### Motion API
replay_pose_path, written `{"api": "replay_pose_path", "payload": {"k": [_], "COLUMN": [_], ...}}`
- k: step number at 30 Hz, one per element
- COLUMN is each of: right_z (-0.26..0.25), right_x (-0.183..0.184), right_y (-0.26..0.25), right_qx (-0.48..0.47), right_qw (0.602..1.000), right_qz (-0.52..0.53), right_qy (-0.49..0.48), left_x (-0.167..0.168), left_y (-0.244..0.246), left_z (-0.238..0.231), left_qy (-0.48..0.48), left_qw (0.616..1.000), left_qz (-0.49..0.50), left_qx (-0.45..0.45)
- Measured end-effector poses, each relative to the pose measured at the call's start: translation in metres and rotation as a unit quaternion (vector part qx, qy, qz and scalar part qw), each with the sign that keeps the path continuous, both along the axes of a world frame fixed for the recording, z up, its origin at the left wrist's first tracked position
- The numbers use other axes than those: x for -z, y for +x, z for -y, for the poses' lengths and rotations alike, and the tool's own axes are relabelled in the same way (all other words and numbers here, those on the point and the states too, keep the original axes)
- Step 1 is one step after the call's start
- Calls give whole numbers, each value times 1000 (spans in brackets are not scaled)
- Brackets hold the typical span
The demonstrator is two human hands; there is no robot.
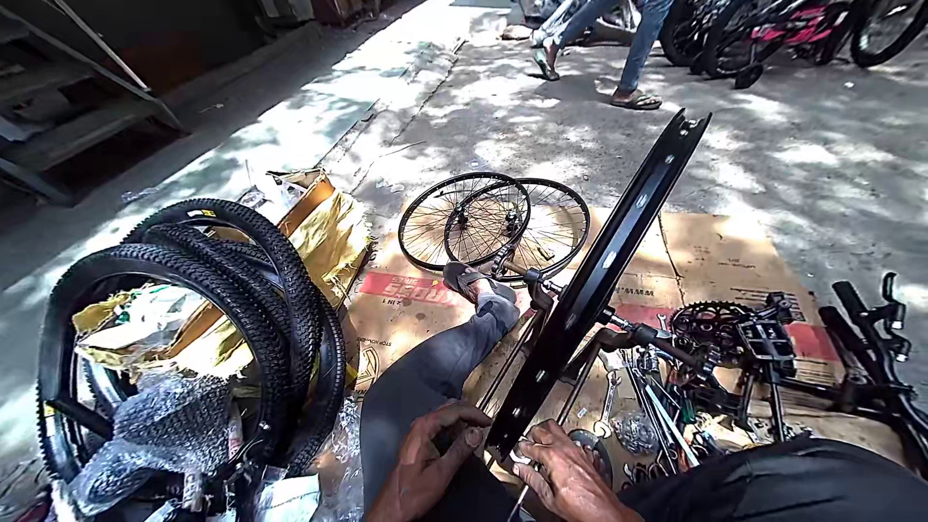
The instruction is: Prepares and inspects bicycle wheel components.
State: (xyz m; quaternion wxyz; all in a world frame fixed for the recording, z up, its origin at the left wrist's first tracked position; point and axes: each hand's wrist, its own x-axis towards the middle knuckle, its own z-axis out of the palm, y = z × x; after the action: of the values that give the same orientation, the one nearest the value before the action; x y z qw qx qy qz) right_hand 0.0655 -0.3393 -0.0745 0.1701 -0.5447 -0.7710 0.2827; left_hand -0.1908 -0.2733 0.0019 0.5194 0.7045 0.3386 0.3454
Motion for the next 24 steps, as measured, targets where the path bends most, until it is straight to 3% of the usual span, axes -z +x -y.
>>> {"api": "replay_pose_path", "payload": {"k": [3,7,14,20,24], "right_z": [-1,-2,-2,-3,-3], "right_x": [-2,-4,-5,-4,-3], "right_y": [0,-1,0,-1,0], "right_qx": [-5,-4,-6,-11,-8], "right_qw": [1000,1000,1000,1000,1000], "right_qz": [1,3,9,13,11], "right_qy": [-11,-7,-7,-19,-12], "left_x": [-24,-35,-37,-34,-42], "left_y": [-2,0,12,14,11], "left_z": [-3,-3,-2,-2,-4], "left_qy": [53,143,175,172,141], "left_qw": [997,967,928,920,974], "left_qz": [-39,-209,-324,-344,-176], "left_qx": [34,21,61,77,17]}}
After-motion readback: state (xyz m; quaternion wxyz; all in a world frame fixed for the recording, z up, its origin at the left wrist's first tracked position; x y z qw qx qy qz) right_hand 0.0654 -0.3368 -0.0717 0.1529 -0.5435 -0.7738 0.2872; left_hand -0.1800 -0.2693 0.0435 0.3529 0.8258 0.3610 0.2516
